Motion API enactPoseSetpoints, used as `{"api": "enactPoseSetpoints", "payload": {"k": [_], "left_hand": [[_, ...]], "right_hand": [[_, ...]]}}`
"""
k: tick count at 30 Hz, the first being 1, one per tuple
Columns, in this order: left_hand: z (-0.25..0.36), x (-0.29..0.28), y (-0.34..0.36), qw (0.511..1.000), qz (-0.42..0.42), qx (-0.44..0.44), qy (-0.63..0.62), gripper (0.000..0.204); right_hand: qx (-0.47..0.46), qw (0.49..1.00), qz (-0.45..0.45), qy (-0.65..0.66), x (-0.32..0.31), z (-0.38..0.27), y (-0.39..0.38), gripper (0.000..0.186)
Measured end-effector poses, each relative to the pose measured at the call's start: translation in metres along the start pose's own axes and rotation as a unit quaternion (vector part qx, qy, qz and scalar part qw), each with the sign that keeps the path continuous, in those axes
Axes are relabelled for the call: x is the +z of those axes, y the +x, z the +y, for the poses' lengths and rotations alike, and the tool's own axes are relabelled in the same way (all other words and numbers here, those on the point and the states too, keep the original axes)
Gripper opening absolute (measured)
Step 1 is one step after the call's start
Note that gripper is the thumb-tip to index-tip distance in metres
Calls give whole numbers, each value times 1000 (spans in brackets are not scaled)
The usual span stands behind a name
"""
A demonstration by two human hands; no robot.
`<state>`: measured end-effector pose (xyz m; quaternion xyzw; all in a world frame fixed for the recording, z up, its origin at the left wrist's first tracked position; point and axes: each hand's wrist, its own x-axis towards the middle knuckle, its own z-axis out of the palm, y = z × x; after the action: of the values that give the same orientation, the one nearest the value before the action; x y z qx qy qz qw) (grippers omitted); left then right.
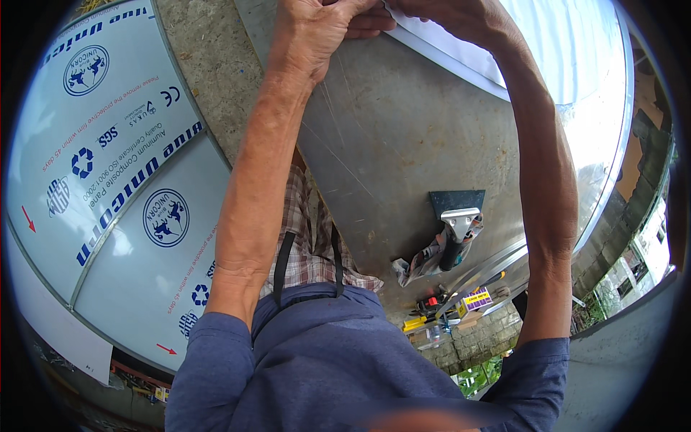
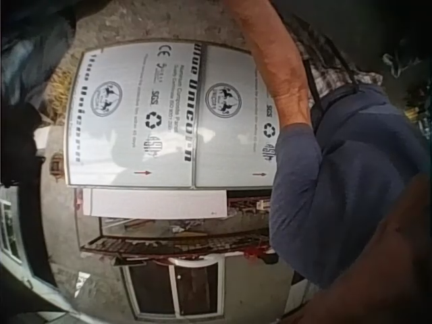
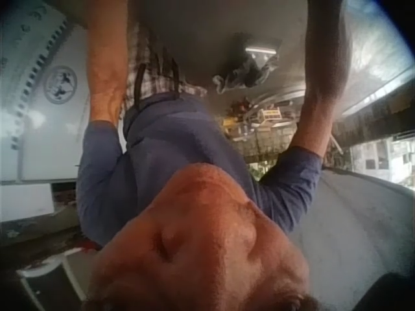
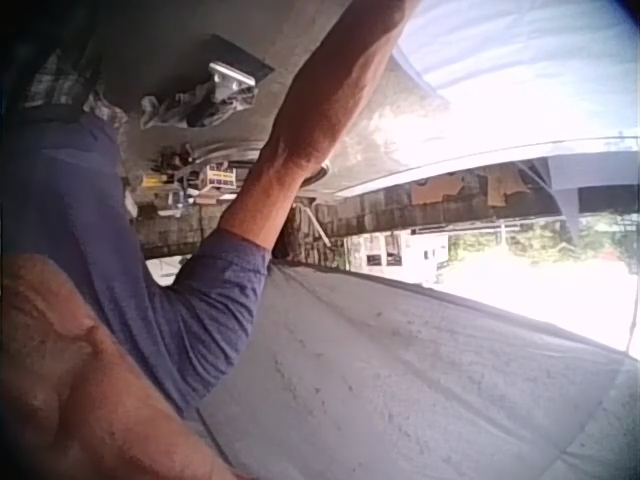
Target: Applying a large white circular vinyl decal onto a metallic surface with help from another person.
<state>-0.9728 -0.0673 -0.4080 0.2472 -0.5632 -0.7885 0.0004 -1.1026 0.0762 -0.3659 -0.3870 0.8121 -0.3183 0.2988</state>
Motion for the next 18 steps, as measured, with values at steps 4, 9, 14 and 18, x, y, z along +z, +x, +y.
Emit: {"api": "enactPoseSetpoints", "payload": {"k": [4,9,14,18], "left_hand": [[0,3,2,1000,-4,-8,-3,22],[1,0,0,1000,5,3,-3,22],[-1,0,1,1000,4,-4,-17,22],[1,1,0,1000,6,-22,-18,22]], "right_hand": [[-7,1000,5,12,-3,4,-4,16],[9,999,-6,33,-1,-1,-3,16],[-6,999,5,41,2,4,-2,15],[-14,1000,7,26,2,4,-2,15]]}}
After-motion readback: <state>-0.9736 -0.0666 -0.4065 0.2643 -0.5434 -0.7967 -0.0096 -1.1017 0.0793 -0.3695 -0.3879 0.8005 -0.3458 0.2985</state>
